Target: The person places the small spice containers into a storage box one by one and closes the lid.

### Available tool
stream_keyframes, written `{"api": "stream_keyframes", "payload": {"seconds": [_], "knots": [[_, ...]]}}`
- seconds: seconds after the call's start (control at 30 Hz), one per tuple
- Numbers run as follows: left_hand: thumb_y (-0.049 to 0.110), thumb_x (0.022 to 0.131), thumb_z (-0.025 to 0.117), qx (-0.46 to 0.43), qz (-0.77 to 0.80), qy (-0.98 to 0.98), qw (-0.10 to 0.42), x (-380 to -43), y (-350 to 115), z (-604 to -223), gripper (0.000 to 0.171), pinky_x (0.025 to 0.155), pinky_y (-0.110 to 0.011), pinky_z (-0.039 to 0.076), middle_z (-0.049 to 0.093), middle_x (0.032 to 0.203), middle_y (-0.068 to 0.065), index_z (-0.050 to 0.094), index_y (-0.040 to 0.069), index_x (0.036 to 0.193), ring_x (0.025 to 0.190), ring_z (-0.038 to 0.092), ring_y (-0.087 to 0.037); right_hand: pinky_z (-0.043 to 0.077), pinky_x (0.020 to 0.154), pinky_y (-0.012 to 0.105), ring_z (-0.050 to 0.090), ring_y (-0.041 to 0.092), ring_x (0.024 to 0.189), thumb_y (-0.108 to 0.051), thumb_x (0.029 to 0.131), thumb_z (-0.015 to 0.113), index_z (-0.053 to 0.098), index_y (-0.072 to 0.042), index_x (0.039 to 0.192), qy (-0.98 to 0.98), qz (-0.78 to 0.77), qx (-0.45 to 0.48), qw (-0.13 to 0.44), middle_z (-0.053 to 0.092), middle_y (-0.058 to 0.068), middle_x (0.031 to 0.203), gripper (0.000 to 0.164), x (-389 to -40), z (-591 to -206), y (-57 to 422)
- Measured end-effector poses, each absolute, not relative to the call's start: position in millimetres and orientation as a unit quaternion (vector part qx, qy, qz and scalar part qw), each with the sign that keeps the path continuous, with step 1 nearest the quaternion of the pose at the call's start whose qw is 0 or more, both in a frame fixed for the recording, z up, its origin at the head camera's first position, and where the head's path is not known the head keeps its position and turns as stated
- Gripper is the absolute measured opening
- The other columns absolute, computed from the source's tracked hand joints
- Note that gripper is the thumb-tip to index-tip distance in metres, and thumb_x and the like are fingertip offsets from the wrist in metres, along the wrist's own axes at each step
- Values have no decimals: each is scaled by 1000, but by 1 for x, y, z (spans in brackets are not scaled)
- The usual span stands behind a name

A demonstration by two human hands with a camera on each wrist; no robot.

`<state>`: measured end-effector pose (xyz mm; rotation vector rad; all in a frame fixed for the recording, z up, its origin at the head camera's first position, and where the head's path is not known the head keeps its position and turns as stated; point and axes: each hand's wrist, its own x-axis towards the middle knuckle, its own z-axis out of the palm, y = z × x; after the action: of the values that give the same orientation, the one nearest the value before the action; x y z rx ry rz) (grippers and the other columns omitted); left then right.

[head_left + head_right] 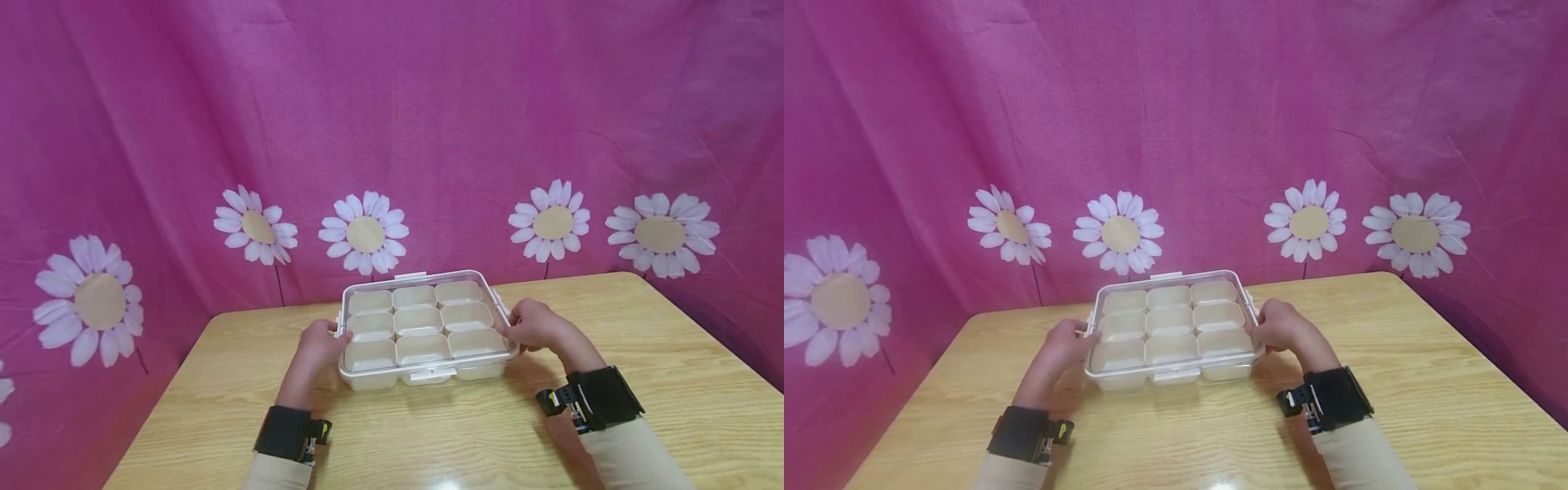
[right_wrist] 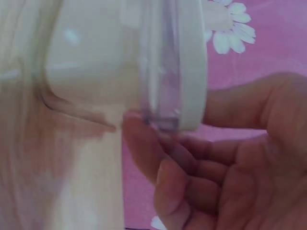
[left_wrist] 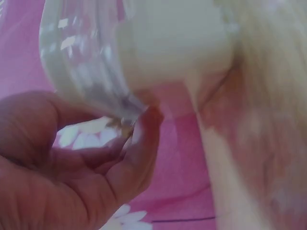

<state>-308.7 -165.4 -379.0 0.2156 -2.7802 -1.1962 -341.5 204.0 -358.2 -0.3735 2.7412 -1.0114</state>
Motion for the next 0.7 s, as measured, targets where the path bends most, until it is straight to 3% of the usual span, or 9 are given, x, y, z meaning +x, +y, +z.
{"api": "stream_keyframes", "payload": {"seconds": [0.17, 0.33, 0.7], "knots": [[16, 91, 73, 45, -342, -939, 2, -296, -171, -362, 31, 75, -38, 52, 67, 90, -17, 66, -11, 103, 84, 61, -26, 47, 54, 27, 64, 14, 56, -12, 93, 70, 66, 2, 76, 936, -282, -165, 132, 66, 8, 64, 22, -334, -347, 209], [14, 88, 75, 31, -324, -945, -13, -289, -173, -355, 23, 69, -34, 49, 69, 78, -10, 71, -7, 94, 77, 63, -22, 44, 53, 26, 66, 14, 56, -12, 92, 71, 67, 1, 75, 936, -265, -180, 145, 68, 8, 62, 22, -331, -343, 210], [14, 90, 72, 39, -328, -944, 20, -295, -172, -359, 29, 74, -38, 53, 69, 93, -18, 68, -10, 105, 89, 64, -29, 44, 56, 27, 63, 14, 58, -10, 93, 68, 68, 2, 76, 942, -267, -178, 102, 66, 6, 63, 21, -334, -348, 207]]}}
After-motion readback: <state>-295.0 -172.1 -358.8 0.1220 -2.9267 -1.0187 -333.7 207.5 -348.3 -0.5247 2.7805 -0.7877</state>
